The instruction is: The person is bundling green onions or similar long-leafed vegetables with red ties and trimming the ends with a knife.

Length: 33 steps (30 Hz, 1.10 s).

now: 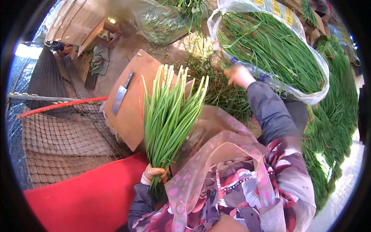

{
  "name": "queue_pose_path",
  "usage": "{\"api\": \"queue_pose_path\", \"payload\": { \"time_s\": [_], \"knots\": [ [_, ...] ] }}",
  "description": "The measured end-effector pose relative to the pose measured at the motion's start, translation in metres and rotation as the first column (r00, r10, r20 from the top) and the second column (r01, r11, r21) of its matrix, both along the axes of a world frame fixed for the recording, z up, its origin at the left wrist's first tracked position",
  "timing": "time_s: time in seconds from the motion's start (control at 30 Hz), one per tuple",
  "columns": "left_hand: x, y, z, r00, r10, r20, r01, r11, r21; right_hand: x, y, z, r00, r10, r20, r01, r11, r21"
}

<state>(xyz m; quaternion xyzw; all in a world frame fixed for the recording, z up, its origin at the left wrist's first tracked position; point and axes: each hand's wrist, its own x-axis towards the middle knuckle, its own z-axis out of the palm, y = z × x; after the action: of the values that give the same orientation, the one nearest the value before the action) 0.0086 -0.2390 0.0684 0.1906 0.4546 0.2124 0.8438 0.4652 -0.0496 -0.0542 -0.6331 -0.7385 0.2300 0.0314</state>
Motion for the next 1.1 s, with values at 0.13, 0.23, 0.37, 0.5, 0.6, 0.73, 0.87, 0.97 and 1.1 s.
{"api": "queue_pose_path", "payload": {
  "time_s": [0.13,0.23,0.37,0.5,0.6,0.73,0.87,0.97,1.1],
  "knots": [
    [0.007,0.008,0.008,0.991,-0.067,-0.113,0.064,0.997,-0.031,-0.048,0.029,0.061,0.955,0.219,-0.198,-0.149,0.936,0.319],
    [0.012,0.021,0.016,0.980,-0.124,-0.155,0.124,0.992,-0.010,-0.105,0.034,0.039,0.919,0.364,0.154,-0.384,0.914,0.133],
    [0.008,0.028,0.021,0.944,-0.197,-0.265,0.204,0.979,-0.002,-0.128,0.036,-0.041,0.835,0.351,-0.423,-0.317,0.936,0.149],
    [0.008,0.029,0.021,0.948,-0.208,-0.240,0.223,0.974,0.038,-0.043,0.035,0.006,0.999,0.032,0.033,-0.033,0.999,0.039],
    [0.011,0.029,0.023,0.952,-0.192,-0.238,0.213,0.975,0.064,-0.017,0.005,0.010,0.998,0.060,0.028,-0.053,0.977,-0.207],
    [0.017,0.040,0.016,0.944,-0.249,-0.216,0.267,0.962,0.056,-0.061,-0.048,0.009,0.108,-0.543,-0.833,-0.155,0.818,-0.554],
    [0.041,0.042,0.030,0.941,-0.243,-0.234,0.276,0.953,0.122,-0.042,-0.037,0.015,-0.054,-0.630,-0.775,0.086,0.770,-0.632],
    [0.050,0.042,0.028,0.934,-0.218,-0.283,0.256,0.961,0.106,-0.030,-0.031,0.023,-0.023,-0.602,-0.798,0.317,0.752,-0.577],
    [0.037,0.039,0.030,0.958,-0.203,-0.201,0.229,0.966,0.121,0.026,-0.036,0.013,0.085,-0.664,-0.743,0.440,0.694,-0.570]
  ]
}}
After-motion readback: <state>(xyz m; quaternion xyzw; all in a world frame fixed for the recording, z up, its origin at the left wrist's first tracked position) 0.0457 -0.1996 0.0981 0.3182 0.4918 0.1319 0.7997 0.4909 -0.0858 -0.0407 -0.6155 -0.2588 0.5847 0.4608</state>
